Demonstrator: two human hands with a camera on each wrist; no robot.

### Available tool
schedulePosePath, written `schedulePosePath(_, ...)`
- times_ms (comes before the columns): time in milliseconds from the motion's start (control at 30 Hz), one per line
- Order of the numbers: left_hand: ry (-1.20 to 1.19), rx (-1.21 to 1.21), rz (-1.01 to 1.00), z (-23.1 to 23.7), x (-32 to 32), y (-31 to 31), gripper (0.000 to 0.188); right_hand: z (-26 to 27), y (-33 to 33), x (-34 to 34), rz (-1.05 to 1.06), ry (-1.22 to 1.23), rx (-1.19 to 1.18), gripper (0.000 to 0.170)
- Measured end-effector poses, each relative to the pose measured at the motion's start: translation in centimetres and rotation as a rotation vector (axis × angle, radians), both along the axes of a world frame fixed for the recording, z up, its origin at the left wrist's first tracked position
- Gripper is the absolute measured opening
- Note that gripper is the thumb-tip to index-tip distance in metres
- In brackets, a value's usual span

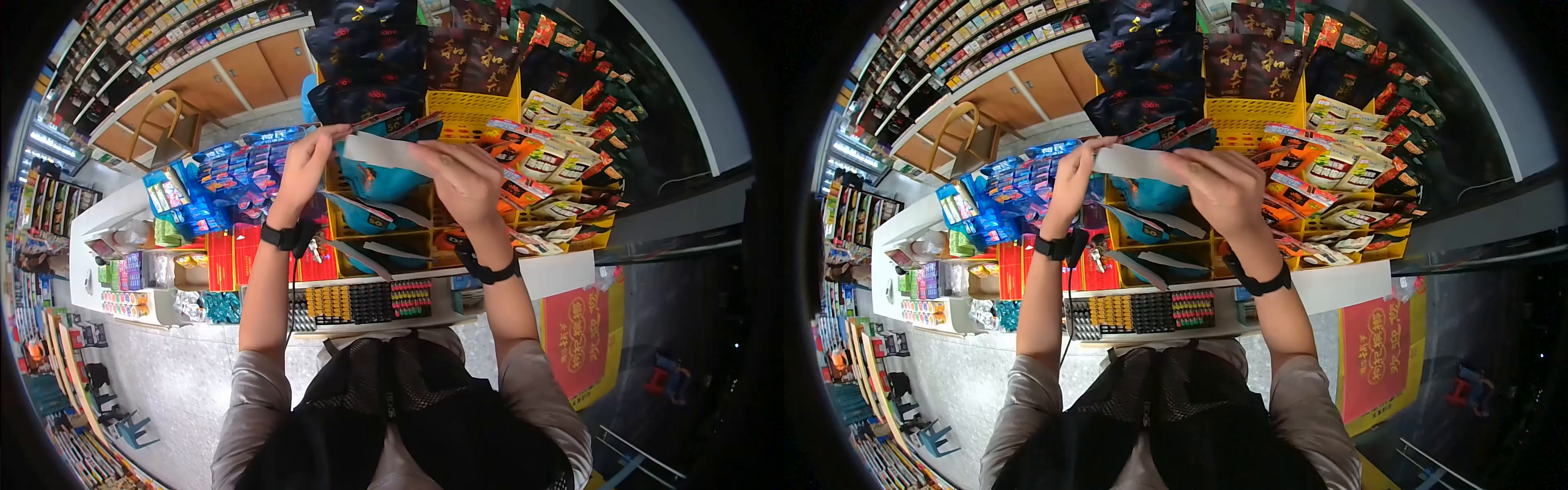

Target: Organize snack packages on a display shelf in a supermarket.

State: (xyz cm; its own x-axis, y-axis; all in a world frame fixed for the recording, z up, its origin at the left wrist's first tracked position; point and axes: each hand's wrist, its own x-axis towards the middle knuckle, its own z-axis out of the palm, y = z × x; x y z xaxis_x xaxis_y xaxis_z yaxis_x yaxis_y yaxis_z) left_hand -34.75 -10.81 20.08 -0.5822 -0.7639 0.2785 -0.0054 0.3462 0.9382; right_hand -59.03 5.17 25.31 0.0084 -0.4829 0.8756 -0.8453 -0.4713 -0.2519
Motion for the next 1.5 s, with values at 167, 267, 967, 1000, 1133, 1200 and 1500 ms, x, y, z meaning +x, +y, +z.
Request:
schedulePosePath(167,-0.154,-0.272,0.035,1.3,2.2,1.7,0.044,1.9,-3.2,2.5,0.058,0.133,-0.097,0.037)
schedulePosePath(267,-0.271,-0.398,0.117,0.5,3.2,0.6,0.051,0.8,-4.2,3.5,0.095,0.159,-0.098,0.038)
schedulePosePath(967,-0.510,-0.258,0.190,-4.8,4.3,-1.4,0.051,-6.1,-5.6,1.2,0.443,-0.237,0.835,0.058)
schedulePosePath(1000,-0.509,-0.262,0.190,-4.9,4.2,-1.6,0.051,-7.1,-5.7,1.1,0.457,-0.272,0.811,0.061)
schedulePosePath(1133,-0.515,-0.259,0.219,-4.4,3.7,-1.9,0.056,-10.4,-6.0,1.0,0.286,-0.167,0.928,0.045)
schedulePosePath(1200,-0.569,-0.291,0.230,-3.8,3.2,-2.1,0.055,-10.6,-6.9,1.3,0.244,-0.158,0.751,0.040)
schedulePosePath(1500,-0.412,-0.239,0.243,-4.6,3.2,-2.5,0.045,-11.0,-8.8,1.2,0.193,-0.038,0.638,0.038)
